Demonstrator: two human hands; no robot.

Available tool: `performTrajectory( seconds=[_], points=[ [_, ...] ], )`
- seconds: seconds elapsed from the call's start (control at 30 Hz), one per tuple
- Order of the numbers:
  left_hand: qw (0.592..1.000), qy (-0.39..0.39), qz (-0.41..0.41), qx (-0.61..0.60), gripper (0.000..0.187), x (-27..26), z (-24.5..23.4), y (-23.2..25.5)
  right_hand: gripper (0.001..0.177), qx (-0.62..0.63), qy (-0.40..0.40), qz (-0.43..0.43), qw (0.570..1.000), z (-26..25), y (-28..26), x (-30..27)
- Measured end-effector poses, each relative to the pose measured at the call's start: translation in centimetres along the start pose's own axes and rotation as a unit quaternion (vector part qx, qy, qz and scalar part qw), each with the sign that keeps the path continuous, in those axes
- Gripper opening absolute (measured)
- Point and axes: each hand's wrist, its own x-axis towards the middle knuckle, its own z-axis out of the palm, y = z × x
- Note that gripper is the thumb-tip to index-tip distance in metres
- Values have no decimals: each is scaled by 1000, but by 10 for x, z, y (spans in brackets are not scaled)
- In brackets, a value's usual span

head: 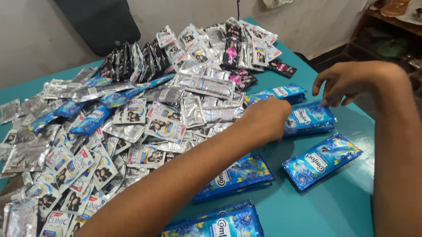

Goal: The person sorts a large pile of small foil packets on a teal table, separating them into stacks by brand. They then place the sorted packets into a cardboard box one by one.

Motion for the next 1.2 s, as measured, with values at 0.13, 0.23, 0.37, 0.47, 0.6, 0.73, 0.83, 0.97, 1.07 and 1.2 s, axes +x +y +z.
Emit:
performTrajectory(
  seconds=[0.13,0.23,0.37,0.47,0.6,0.73,0.83,0.97,1.07,1.2],
  points=[
    [1000,10,16,-9,50,0,-1,0,46,-54,0,16,998,1,-3,-2],
    [996,76,42,-15,49,-7,4,2,47,-32,20,40,998,2,-2,-5],
    [992,122,36,-9,53,-16,2,10,45,-30,21,20,999,-1,1,-1],
    [983,172,59,-17,49,-33,-12,15,41,-26,52,26,998,-3,3,0],
    [982,175,53,-34,40,-84,-44,8,43,-33,97,-6,995,-6,0,-5],
    [968,236,64,-59,47,-176,-88,-30,49,-65,145,-30,987,0,-19,-5],
    [957,291,2,-10,46,-249,-121,-55,50,-78,186,-32,979,11,-39,-4],
    [927,330,-126,130,49,-354,-154,-64,42,-136,244,-74,957,35,-86,-15],
    [898,339,-218,176,47,-433,-163,-73,38,-201,288,-104,931,57,-127,-39],
    [844,234,-420,238,59,-542,-154,-94,34,-246,310,-199,897,80,-182,-62]
  ],
)
